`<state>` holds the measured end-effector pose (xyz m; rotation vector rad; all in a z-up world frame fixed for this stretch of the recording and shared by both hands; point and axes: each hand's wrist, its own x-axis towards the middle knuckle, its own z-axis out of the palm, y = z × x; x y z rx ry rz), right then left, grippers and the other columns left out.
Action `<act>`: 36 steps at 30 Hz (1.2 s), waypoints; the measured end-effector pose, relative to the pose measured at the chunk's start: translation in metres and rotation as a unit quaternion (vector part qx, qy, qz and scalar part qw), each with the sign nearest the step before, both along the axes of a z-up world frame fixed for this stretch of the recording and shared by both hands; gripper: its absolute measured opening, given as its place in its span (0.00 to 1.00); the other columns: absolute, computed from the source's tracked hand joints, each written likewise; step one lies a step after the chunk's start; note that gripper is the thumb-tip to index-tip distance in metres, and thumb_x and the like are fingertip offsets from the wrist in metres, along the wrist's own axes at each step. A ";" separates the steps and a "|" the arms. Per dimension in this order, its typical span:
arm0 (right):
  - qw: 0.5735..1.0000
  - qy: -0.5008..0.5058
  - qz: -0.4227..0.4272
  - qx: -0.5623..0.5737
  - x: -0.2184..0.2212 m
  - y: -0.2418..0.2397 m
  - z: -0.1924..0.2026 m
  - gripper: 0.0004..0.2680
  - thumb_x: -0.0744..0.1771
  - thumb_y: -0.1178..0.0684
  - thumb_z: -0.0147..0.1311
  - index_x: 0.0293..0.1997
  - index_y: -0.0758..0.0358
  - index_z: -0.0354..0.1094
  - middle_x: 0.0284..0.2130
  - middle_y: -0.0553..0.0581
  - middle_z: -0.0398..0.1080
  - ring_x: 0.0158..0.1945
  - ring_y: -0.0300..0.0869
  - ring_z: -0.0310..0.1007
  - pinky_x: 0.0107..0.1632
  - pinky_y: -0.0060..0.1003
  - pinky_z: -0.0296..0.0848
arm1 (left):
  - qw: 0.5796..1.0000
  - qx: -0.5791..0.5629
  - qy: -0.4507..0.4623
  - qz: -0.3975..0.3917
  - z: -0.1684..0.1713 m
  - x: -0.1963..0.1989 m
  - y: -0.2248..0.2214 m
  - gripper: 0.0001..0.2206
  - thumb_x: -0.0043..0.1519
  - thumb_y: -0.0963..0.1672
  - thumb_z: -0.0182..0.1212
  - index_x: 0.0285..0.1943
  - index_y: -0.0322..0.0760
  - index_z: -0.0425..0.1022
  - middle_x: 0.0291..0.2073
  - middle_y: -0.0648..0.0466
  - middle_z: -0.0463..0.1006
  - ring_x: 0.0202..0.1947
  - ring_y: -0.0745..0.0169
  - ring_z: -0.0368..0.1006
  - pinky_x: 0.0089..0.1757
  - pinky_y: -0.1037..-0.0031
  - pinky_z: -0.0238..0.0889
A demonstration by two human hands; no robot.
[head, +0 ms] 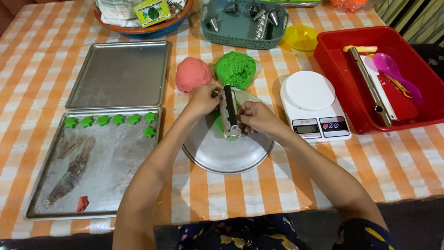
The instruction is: Rolling out green dough and using a star-shaped cutter to create stars, then placing them on a tray.
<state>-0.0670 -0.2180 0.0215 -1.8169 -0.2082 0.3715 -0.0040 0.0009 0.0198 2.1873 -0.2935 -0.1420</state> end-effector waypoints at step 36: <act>0.975 -0.200 0.003 -0.097 0.010 -0.009 -0.013 0.12 0.63 0.60 0.61 0.49 0.65 0.66 0.31 0.57 0.71 0.36 0.44 0.73 0.36 0.36 0.72 | 0.984 0.163 -0.002 -0.071 0.025 -0.012 -0.002 0.24 0.55 0.42 0.62 0.63 0.34 0.72 0.51 0.39 0.77 0.56 0.39 0.73 0.54 0.55 0.66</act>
